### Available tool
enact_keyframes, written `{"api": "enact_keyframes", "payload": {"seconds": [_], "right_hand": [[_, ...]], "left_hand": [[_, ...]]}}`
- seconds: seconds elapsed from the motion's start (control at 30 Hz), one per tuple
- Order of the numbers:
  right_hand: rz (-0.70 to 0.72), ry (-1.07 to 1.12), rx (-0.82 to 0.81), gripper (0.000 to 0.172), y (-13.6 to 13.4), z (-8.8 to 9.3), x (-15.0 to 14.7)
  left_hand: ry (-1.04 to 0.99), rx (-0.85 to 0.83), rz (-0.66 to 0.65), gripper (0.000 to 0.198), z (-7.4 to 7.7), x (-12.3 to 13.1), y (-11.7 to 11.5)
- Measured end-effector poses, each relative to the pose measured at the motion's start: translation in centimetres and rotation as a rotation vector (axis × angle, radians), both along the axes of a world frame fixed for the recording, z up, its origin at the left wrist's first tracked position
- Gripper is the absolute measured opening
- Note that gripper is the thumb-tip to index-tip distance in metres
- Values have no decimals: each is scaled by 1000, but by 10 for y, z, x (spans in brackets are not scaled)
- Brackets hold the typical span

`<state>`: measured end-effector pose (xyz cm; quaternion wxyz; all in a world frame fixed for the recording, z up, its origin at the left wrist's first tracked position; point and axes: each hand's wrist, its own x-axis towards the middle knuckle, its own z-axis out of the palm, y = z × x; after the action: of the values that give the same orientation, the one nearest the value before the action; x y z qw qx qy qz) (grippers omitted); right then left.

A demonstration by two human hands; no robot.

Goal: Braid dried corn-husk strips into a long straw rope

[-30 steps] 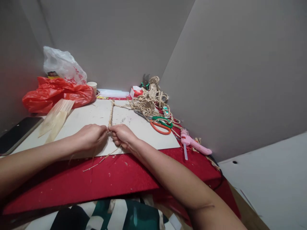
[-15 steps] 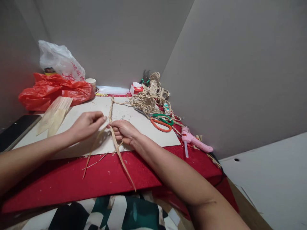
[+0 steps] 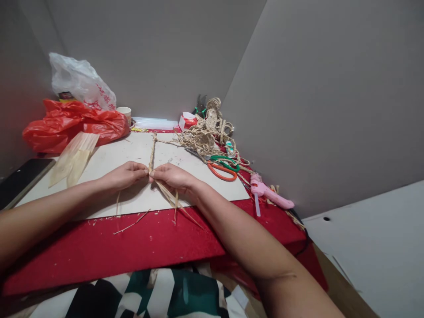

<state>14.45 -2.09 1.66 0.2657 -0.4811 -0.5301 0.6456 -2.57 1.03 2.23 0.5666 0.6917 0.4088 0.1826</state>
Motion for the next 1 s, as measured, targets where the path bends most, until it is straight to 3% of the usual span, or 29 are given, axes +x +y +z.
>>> {"api": "enact_keyframes", "payload": {"seconds": [0.17,0.27,0.43,0.7,0.77,0.87,0.93,1.0], "right_hand": [[36,-207,265,24,-2,0,-2],[80,-289,325,25,-4,4,-2],[69,-388,348,23,-3,11,6],[153,-346,244,24,0,6,22],[105,-434,343,23,3,11,29],[-75,-573,660,12,11,27,27],[-139,-609,834,6,16,43,11],[-111,-605,922,9,19,58,-16]], "left_hand": [[28,33,-69,24,-3,-1,1],[17,26,-63,23,-7,-2,2],[20,13,7,21,-9,-5,3],[23,57,71,22,-10,-4,0],[29,81,102,20,-11,-3,-2],[34,115,131,21,-14,-1,-6],[25,144,128,21,-17,0,-6],[-4,176,131,18,-21,2,-4]]}}
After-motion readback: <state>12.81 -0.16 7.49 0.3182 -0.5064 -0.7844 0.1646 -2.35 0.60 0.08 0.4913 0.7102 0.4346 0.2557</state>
